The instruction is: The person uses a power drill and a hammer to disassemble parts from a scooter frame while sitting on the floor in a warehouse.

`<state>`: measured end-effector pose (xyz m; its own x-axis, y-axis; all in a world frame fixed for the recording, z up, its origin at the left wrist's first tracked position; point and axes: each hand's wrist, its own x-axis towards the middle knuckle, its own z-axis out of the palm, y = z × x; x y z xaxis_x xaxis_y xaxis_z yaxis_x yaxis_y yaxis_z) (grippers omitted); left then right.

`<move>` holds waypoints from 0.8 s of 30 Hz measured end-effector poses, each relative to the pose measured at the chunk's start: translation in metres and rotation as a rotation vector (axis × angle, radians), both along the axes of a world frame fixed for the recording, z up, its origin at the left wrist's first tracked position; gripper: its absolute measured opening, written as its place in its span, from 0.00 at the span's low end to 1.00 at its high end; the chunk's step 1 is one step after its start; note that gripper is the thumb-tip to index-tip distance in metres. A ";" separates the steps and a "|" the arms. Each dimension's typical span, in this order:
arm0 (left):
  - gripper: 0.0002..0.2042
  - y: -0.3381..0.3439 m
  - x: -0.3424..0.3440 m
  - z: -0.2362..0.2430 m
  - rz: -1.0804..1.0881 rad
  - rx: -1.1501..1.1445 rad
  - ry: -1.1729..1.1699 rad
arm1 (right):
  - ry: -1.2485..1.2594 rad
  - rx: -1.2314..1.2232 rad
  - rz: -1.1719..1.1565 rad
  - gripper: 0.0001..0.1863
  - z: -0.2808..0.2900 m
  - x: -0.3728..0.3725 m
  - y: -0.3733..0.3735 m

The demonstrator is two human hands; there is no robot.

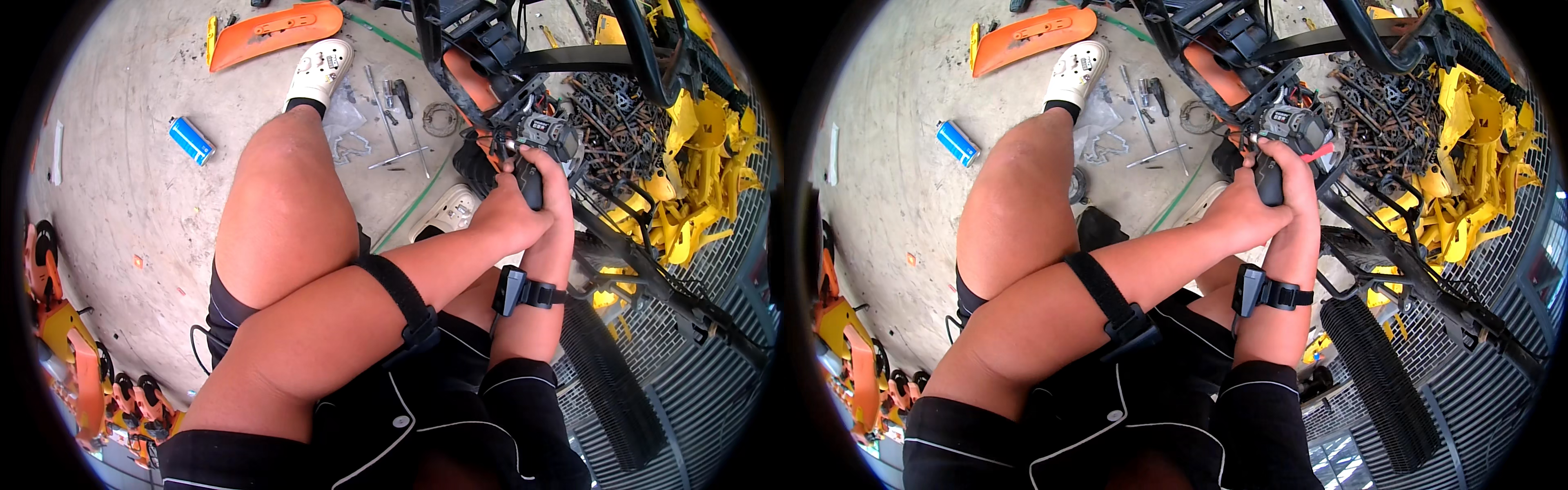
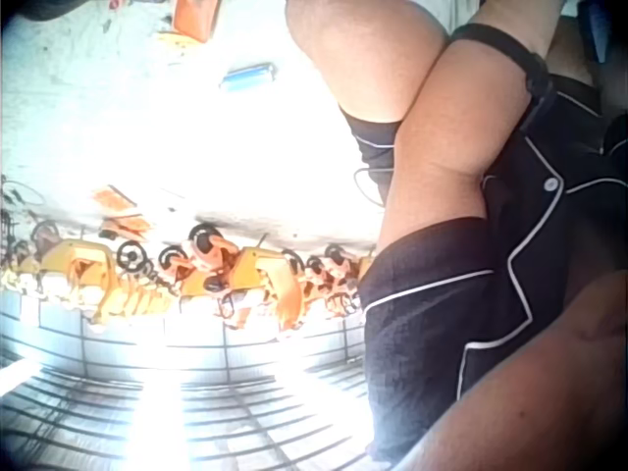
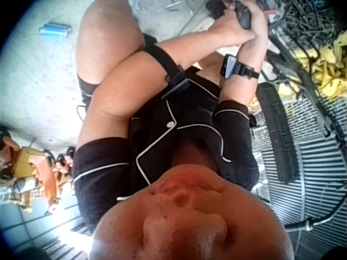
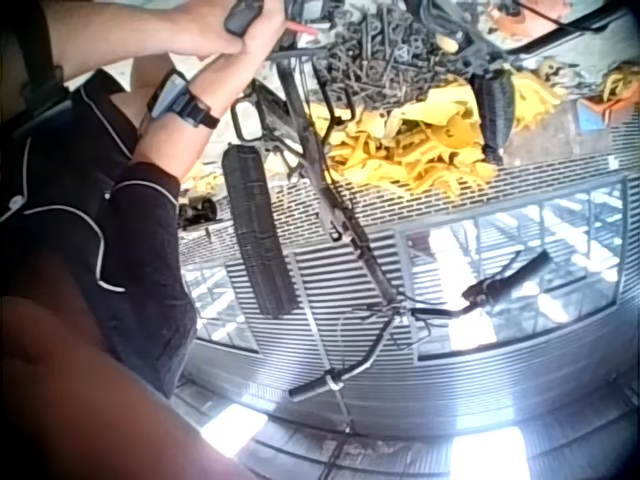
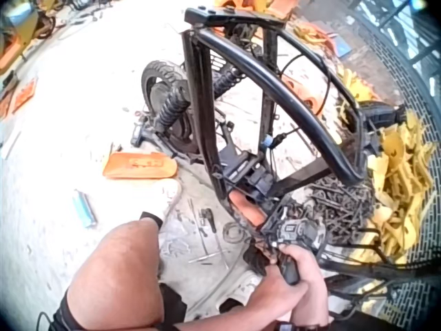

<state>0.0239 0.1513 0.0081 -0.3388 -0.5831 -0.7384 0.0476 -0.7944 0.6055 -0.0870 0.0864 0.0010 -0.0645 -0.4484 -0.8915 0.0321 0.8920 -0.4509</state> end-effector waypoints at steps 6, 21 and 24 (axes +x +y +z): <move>0.50 0.000 0.003 0.001 0.007 0.014 0.016 | 0.037 -0.012 0.028 0.10 -0.004 -0.001 -0.001; 0.47 -0.002 0.008 0.005 -0.028 0.028 -0.036 | 0.008 -0.013 0.019 0.10 -0.004 0.000 0.000; 0.46 -0.003 0.010 0.009 -0.015 0.039 -0.027 | 0.018 -0.018 0.024 0.10 -0.004 -0.002 0.000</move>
<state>0.0339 0.1487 0.0170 -0.3267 -0.5487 -0.7695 0.0195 -0.8180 0.5749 -0.0886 0.0866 -0.0035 -0.0698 -0.4656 -0.8822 0.0021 0.8843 -0.4669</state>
